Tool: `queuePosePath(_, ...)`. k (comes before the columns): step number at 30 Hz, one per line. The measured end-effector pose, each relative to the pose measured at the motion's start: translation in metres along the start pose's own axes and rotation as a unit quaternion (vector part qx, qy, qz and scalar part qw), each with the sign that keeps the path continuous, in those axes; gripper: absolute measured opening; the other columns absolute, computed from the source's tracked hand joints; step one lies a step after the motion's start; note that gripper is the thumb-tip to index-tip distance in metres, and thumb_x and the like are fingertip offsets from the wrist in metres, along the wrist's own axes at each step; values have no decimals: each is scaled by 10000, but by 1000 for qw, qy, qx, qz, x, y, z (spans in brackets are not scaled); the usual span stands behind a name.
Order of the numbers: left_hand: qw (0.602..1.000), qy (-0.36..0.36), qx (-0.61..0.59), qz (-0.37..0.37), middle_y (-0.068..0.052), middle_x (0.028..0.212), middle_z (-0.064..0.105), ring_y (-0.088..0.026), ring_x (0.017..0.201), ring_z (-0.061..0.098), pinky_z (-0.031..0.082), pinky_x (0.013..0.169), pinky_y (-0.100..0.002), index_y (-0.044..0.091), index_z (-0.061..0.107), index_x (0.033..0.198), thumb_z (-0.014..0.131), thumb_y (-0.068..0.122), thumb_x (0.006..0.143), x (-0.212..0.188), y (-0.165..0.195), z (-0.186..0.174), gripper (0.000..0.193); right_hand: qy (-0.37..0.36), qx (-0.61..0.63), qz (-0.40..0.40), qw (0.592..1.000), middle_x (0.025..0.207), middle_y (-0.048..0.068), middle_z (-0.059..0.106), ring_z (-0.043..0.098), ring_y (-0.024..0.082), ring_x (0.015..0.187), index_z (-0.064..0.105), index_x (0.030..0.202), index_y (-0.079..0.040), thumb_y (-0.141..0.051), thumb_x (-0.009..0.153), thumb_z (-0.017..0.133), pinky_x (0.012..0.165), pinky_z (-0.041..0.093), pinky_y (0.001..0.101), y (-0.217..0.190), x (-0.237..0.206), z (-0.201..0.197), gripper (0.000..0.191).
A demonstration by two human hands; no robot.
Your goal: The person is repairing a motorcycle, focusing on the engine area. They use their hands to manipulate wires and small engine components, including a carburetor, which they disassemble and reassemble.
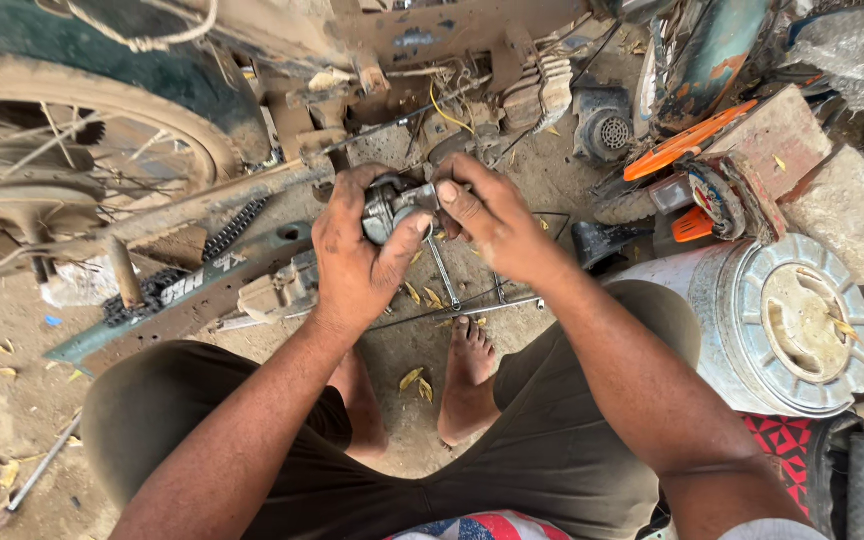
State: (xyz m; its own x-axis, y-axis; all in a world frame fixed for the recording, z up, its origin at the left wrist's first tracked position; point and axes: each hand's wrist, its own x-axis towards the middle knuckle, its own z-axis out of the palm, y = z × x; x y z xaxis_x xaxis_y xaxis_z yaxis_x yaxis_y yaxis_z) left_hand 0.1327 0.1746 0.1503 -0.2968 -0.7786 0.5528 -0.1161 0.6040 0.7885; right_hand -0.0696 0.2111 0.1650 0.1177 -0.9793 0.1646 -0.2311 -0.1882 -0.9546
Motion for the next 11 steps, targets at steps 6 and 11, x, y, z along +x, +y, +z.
queuePosePath(6,987,-35,119,106,-182,1073,651,-350,945,655,538,835,-449,-7,567,1257,814,455,892,3,0,-9,638,41,172,219,960,636,7,536,475,97,470,627,983,-7,-457,1050,541,413,387,272,2,0,9,463)
queuePosePath(11,991,-2,-78,-111,-133,1144,688,-306,1009,695,583,881,-357,51,582,1334,750,435,1016,-4,-17,7,526,30,18,-5,999,923,35,578,554,101,760,560,1210,-76,-449,1118,599,620,484,249,-4,0,-3,386)
